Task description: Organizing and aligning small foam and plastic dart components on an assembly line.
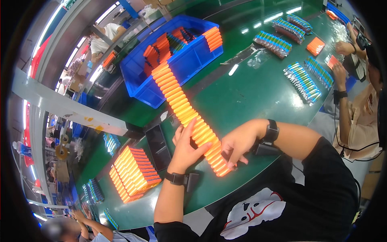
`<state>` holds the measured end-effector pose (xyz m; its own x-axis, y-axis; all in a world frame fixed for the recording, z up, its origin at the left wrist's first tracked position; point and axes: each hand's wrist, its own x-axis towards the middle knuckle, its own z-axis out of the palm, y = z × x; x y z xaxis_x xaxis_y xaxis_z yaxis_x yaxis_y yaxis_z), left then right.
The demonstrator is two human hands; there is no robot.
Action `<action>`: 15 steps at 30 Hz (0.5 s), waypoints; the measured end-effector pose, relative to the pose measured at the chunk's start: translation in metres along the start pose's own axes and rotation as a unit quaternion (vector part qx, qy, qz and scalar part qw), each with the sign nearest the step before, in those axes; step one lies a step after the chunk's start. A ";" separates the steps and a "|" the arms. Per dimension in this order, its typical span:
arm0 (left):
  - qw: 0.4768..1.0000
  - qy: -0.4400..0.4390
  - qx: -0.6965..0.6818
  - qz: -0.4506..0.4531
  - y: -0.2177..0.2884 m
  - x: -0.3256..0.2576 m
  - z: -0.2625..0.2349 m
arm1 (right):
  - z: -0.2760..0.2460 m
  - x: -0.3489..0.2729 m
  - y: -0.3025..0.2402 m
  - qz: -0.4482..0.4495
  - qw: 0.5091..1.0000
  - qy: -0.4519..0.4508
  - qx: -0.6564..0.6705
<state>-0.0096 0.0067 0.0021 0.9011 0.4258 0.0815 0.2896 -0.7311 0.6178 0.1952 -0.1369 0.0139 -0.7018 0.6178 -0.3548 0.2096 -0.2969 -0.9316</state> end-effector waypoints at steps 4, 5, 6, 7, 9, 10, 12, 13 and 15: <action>0.999 0.008 0.004 -0.035 -0.001 0.001 0.004 | -0.002 0.000 0.003 0.018 1.000 -0.002 -0.013; 0.999 0.011 0.008 -0.042 -0.001 0.001 0.005 | -0.002 -0.001 0.003 0.026 1.000 -0.006 -0.008; 0.999 0.012 0.007 -0.043 -0.002 0.001 0.005 | -0.002 0.000 0.004 0.027 1.000 -0.006 -0.009; 0.999 0.016 0.007 -0.043 -0.003 0.001 0.006 | -0.002 0.000 0.005 0.028 0.999 -0.016 -0.002; 0.999 0.023 0.006 -0.045 -0.004 0.001 0.006 | -0.001 0.000 0.000 0.031 0.999 -0.029 0.003; 0.999 0.021 -0.010 -0.049 -0.003 0.003 0.005 | -0.002 -0.003 -0.006 0.060 0.997 -0.039 -0.022; 0.998 0.022 -0.027 -0.056 -0.002 0.003 0.004 | -0.004 -0.007 -0.014 0.091 0.993 -0.053 -0.048; 0.998 0.021 -0.027 -0.058 -0.003 0.002 0.003 | -0.005 -0.010 -0.015 0.072 0.996 -0.028 -0.035; 0.998 0.020 -0.032 -0.054 -0.002 0.004 0.004 | -0.014 -0.012 -0.011 -0.001 0.997 0.063 -0.037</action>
<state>-0.0049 0.0080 -0.0017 0.8523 0.5213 0.0421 0.3613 -0.6451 0.6732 0.2106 -0.1311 0.0274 -0.6123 0.7057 -0.3565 0.2618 -0.2445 -0.9336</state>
